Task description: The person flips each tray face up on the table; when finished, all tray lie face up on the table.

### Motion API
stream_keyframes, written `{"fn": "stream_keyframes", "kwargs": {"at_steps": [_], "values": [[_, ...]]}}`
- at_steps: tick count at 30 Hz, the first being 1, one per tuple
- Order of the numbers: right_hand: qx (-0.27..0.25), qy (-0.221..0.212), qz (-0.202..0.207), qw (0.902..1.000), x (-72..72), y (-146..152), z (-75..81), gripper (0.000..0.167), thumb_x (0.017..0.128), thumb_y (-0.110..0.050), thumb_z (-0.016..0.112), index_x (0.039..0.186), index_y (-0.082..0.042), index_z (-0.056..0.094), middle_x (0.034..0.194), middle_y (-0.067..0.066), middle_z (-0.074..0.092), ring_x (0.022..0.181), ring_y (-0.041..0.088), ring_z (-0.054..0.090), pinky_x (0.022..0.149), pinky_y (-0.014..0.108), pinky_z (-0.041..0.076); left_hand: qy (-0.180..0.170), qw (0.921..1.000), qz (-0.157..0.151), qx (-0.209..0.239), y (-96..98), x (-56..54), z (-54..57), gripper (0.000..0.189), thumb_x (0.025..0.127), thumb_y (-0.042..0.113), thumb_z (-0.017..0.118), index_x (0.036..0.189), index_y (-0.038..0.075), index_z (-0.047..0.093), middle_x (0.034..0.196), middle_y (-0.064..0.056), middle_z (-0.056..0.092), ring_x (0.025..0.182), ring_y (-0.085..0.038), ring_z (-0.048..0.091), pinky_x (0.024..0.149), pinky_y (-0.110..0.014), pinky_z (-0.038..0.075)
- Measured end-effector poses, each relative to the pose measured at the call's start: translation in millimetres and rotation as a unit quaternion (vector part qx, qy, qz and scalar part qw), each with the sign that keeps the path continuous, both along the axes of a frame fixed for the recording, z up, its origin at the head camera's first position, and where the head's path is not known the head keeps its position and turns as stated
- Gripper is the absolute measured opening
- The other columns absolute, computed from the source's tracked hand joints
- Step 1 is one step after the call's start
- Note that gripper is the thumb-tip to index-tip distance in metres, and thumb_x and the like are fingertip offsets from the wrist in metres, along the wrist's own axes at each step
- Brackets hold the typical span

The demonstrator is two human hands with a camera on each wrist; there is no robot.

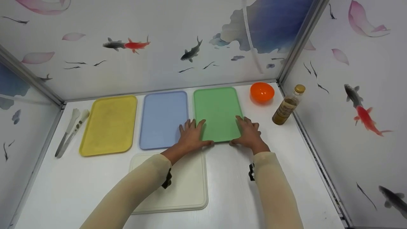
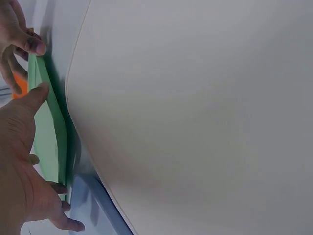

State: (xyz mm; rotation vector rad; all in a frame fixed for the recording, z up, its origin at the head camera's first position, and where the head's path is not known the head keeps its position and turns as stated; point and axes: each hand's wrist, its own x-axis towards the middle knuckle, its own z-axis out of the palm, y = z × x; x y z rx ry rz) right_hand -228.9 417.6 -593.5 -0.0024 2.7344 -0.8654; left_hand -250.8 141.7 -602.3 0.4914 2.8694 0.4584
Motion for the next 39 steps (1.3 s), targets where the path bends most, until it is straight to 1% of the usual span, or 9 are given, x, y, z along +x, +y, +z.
{"fn": "stream_keyframes", "kwargs": {"at_steps": [6, 9, 16, 18, 21, 27, 33, 36, 39], "values": [[0.012, -0.017, -0.003, 0.9998, -0.8, -0.6, -1.6, 0.117, 0.088, -0.032, 0.096, 0.178, -0.019, 0.022, 0.184, 0.027, 0.01, 0.158, 0.061, 0.018, 0.12, 0.089, 0.02, 0.0, 0.9999, 0.01, -0.012, 0.7, 0.8, -0.2, 0.111, 0.088, 0.078, 0.078, 0.175, 0.028, 0.031, 0.176, -0.024, 0.037, 0.168, -0.046, 0.024, 0.128, -0.078, 0.024], [0.027, -0.024, 0.006, 0.9993, 0.4, -1.5, -0.7, 0.116, 0.09, -0.033, 0.094, 0.178, -0.019, 0.02, 0.184, 0.028, 0.008, 0.159, 0.062, 0.015, 0.119, 0.09, 0.018, -0.008, 0.9997, 0.019, -0.016, 2.1, 2.7, 2.0, 0.113, 0.087, 0.077, 0.079, 0.176, 0.026, 0.031, 0.178, -0.023, 0.034, 0.169, -0.044, 0.022, 0.127, -0.078, 0.026], [0.062, -0.012, 0.042, 0.9971, 5.9, -2.5, 1.6, 0.109, 0.096, -0.059, 0.081, 0.177, -0.014, 0.024, 0.183, 0.03, 0.008, 0.154, 0.062, 0.023, 0.114, 0.091, 0.028, -0.037, 0.9975, 0.051, -0.033, 7.9, 6.6, 7.9, 0.124, 0.086, 0.073, 0.084, 0.178, 0.018, 0.021, 0.182, -0.02, 0.028, 0.172, -0.04, 0.017, 0.127, -0.075, 0.03], [0.068, -0.01, 0.047, 0.9965, 6.5, -3.1, 1.9, 0.108, 0.098, -0.063, 0.077, 0.177, -0.012, 0.024, 0.183, 0.031, 0.008, 0.153, 0.062, 0.025, 0.113, 0.09, 0.031, -0.039, 0.9969, 0.057, -0.039, 9.2, 7.1, 8.6, 0.127, 0.085, 0.074, 0.084, 0.179, 0.017, 0.019, 0.182, -0.02, 0.027, 0.172, -0.04, 0.017, 0.126, -0.074, 0.032], [0.075, -0.02, 0.048, 0.9958, 5.7, -5.6, 2.5, 0.105, 0.1, -0.06, 0.076, 0.177, -0.011, 0.023, 0.182, 0.032, 0.006, 0.153, 0.061, 0.024, 0.113, 0.091, 0.03, -0.043, 0.996, 0.058, -0.053, 10.7, 7.6, 9.5, 0.13, 0.085, 0.075, 0.083, 0.179, 0.016, 0.015, 0.183, -0.019, 0.025, 0.173, -0.039, 0.016, 0.127, -0.073, 0.032], [0.093, -0.061, 0.047, 0.9927, 0.5, -12.7, 8.3, 0.105, 0.103, -0.051, 0.077, 0.178, -0.01, 0.016, 0.182, 0.033, -0.001, 0.157, 0.064, 0.019, 0.116, 0.091, 0.025, -0.055, 0.9941, 0.059, -0.072, 15.8, 6.6, 12.8, 0.13, 0.086, 0.076, 0.082, 0.18, 0.022, 0.011, 0.184, -0.02, 0.022, 0.173, -0.038, 0.015, 0.127, -0.072, 0.031], [0.126, -0.093, 0.054, 0.9862, -6.0, -17.4, 14.1, 0.105, 0.105, -0.045, 0.075, 0.178, -0.006, 0.011, 0.18, 0.037, -0.005, 0.158, 0.067, 0.017, 0.116, 0.089, 0.028, -0.071, 0.9921, 0.057, -0.086, 22.7, 5.4, 13.6, 0.127, 0.088, 0.076, 0.079, 0.18, 0.026, 0.008, 0.185, -0.021, 0.016, 0.174, -0.039, 0.013, 0.129, -0.071, 0.03], [0.136, -0.104, 0.055, 0.9837, -8.7, -20.2, 15.0, 0.104, 0.106, -0.043, 0.075, 0.177, -0.005, 0.009, 0.18, 0.038, -0.007, 0.158, 0.069, 0.016, 0.116, 0.088, 0.03, -0.065, 0.9922, 0.054, -0.092, 23.7, 7.3, 16.4, 0.123, 0.089, 0.076, 0.079, 0.18, 0.028, 0.012, 0.185, -0.022, 0.018, 0.173, -0.04, 0.015, 0.128, -0.071, 0.031], [0.142, -0.11, 0.062, 0.9819, -9.9, -22.9, 15.2, 0.101, 0.107, -0.04, 0.074, 0.177, -0.006, 0.011, 0.178, 0.04, -0.008, 0.158, 0.072, 0.014, 0.115, 0.088, 0.031, -0.059, 0.9928, 0.047, -0.093, 23.2, 9.3, 19.3, 0.11, 0.091, 0.074, 0.078, 0.178, 0.034, 0.024, 0.184, -0.023, 0.019, 0.172, -0.042, 0.016, 0.128, -0.071, 0.031]]}}
